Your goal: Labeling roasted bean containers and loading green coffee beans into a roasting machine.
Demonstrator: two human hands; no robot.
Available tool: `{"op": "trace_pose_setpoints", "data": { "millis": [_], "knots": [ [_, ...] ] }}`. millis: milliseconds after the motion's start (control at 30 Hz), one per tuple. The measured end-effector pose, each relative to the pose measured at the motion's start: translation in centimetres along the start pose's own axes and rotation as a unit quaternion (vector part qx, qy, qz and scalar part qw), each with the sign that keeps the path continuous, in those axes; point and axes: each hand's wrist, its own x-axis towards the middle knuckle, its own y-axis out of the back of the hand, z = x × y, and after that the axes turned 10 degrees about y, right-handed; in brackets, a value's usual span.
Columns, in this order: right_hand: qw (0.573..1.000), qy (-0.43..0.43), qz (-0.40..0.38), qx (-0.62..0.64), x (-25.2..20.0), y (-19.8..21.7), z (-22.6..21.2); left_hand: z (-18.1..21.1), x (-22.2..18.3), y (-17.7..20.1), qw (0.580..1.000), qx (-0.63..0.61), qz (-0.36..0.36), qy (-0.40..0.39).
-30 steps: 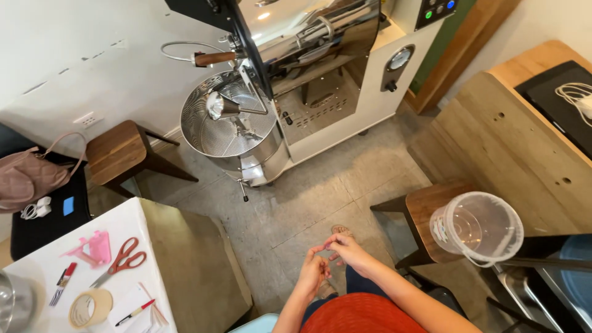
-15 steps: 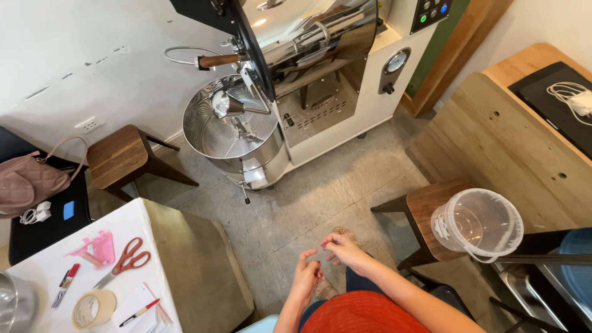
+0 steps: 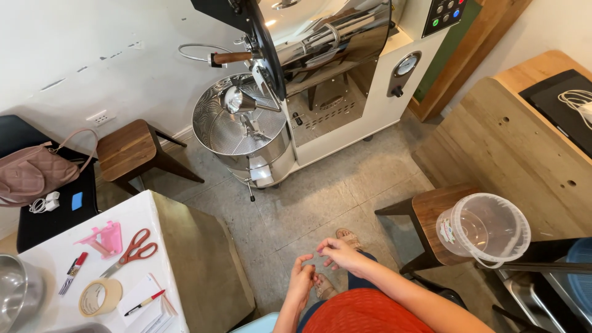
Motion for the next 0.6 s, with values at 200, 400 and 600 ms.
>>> {"op": "trace_pose_setpoints", "data": {
  "millis": [200, 400, 600],
  "knots": [
    [1.000, 0.004, 0.000, 0.005, -0.1, 0.1, 0.6, 0.1, -0.7, -1.3, 1.000, 0.016, 0.007, 0.019],
    [1.000, 0.008, -0.013, -0.012, -0.2, -0.1, 0.0, -0.3, -0.3, -0.8, 0.999, 0.029, 0.018, 0.014],
    [0.999, -0.008, -0.035, -0.035, -0.9, -0.4, -1.0, -0.7, -0.3, 0.1, 1.000, -0.008, 0.026, 0.009]
  ]
}}
